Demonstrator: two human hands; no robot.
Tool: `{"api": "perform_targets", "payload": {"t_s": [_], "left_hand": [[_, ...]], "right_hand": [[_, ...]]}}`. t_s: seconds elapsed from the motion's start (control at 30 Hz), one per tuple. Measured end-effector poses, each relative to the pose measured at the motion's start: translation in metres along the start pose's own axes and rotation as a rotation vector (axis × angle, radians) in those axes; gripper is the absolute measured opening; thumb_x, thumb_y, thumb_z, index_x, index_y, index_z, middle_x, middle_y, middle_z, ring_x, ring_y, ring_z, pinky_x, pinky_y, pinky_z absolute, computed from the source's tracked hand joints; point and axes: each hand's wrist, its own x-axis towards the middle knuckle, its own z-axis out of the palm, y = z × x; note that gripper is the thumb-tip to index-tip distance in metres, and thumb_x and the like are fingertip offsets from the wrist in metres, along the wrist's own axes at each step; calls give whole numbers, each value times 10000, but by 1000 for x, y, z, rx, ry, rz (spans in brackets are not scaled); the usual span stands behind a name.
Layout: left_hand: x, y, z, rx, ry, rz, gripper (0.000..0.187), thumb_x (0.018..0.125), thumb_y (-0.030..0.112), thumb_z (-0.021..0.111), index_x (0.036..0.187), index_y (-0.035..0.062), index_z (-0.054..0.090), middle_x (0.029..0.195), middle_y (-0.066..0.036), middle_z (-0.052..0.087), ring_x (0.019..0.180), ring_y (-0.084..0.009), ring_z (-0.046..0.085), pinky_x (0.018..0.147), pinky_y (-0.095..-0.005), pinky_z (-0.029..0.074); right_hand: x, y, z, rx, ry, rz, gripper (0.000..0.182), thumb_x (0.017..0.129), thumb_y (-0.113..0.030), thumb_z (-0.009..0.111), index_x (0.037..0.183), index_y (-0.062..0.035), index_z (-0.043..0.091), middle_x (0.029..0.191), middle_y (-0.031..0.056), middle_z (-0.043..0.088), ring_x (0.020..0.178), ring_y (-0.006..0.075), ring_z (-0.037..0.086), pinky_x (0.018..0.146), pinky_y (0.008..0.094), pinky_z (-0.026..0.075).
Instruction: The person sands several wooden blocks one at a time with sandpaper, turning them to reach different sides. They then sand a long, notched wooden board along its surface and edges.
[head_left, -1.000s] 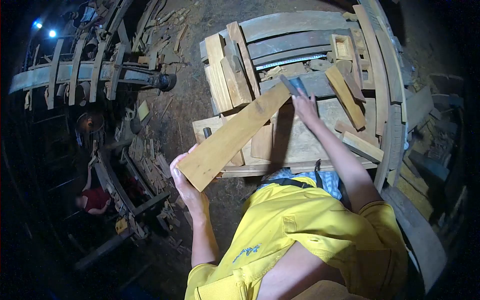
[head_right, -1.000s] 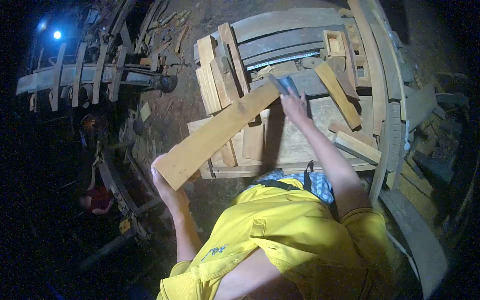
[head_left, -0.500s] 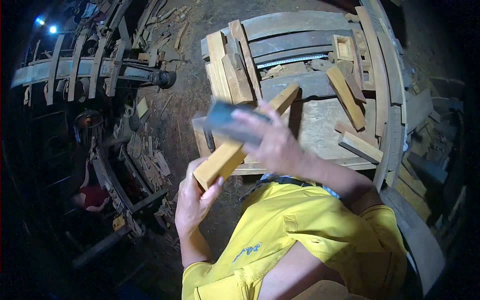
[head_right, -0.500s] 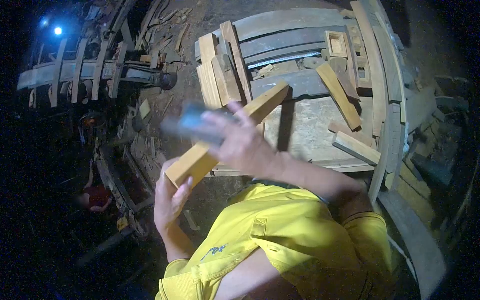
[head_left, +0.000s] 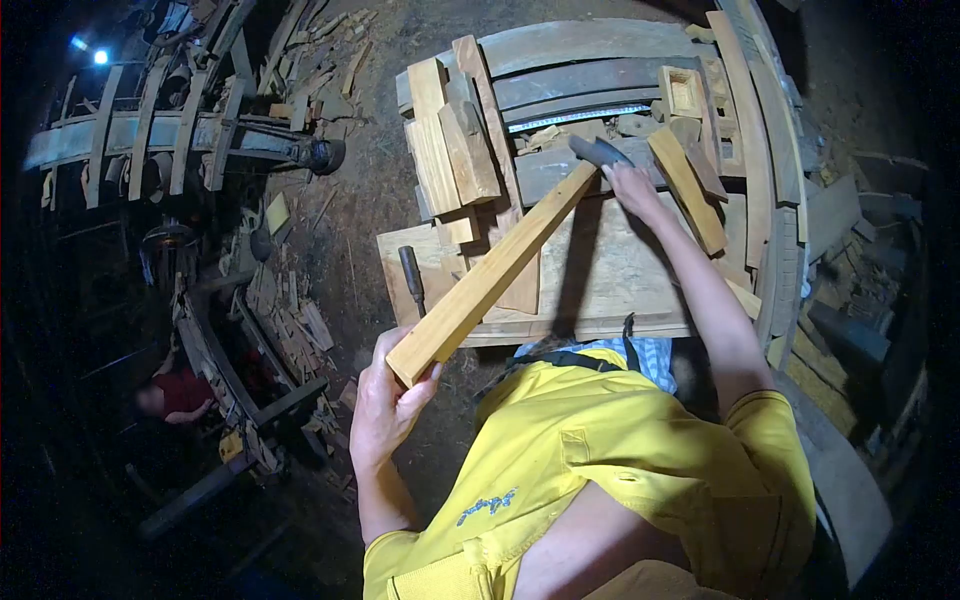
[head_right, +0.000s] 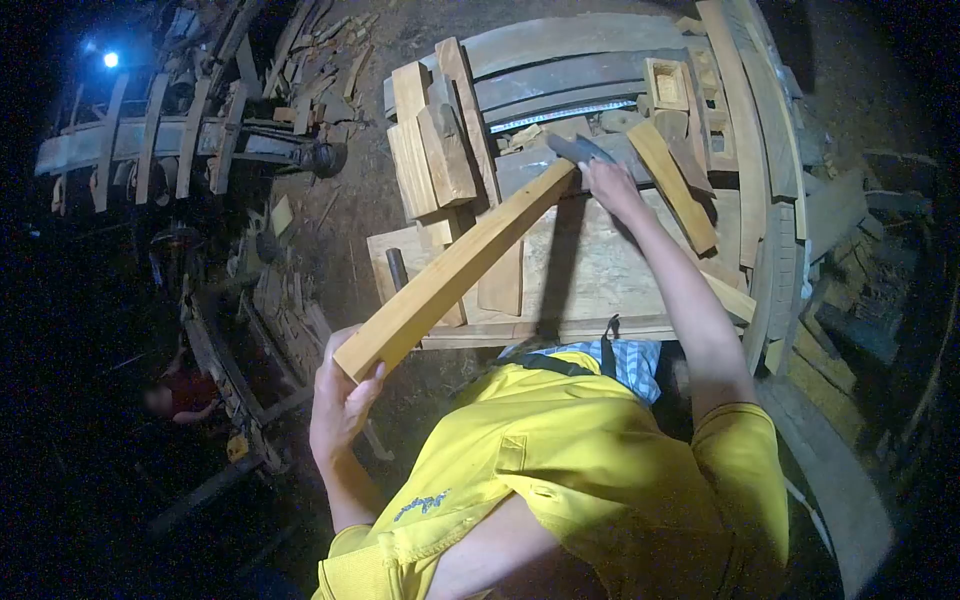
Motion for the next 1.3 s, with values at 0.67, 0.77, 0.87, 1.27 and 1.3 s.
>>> {"api": "perform_targets", "payload": {"t_s": [0.67,0.77,0.87,1.27,1.3], "left_hand": [[19,24,-1,-1566,77,-519,421,843,185,520,1110,-116,396,1032,-327,491,935,-434,545,696,-361,566],[18,27,1,-1641,-68,-533,417,864,182,502,1141,-108,389,1074,-295,495,926,-421,554,711,-381,558],[14,25,1,-1684,-32,-569,414,870,181,490,1184,-68,388,1113,-282,480,942,-426,545,728,-381,553],[13,2,-9,-1945,-139,-566,481,838,107,515,1239,-56,306,1335,-295,148,994,-402,522,839,-374,504],[13,3,-7,-1925,-112,-622,484,852,165,500,1246,-52,319,1276,-311,255,941,-401,549,781,-386,525]], "right_hand": [[-137,-204,-70,491,449,-645,180,773,-68,526,945,-68,579,1215,127,484,1163,261,426,993,532,241],[-148,-230,-77,493,376,-831,347,771,-145,582,1116,-172,551,1279,6,452,1226,214,369,1021,502,217],[-143,-225,-61,389,384,-935,400,760,-185,601,1152,-208,529,1292,-13,439,1237,182,352,1027,499,210],[-49,-114,6,149,346,-403,178,820,-117,443,857,-10,580,1285,140,408,1100,274,460,884,474,332],[-56,-122,-3,150,345,-404,178,820,-117,443,857,-10,580,1285,140,408,1100,274,460,884,474,332]]}}
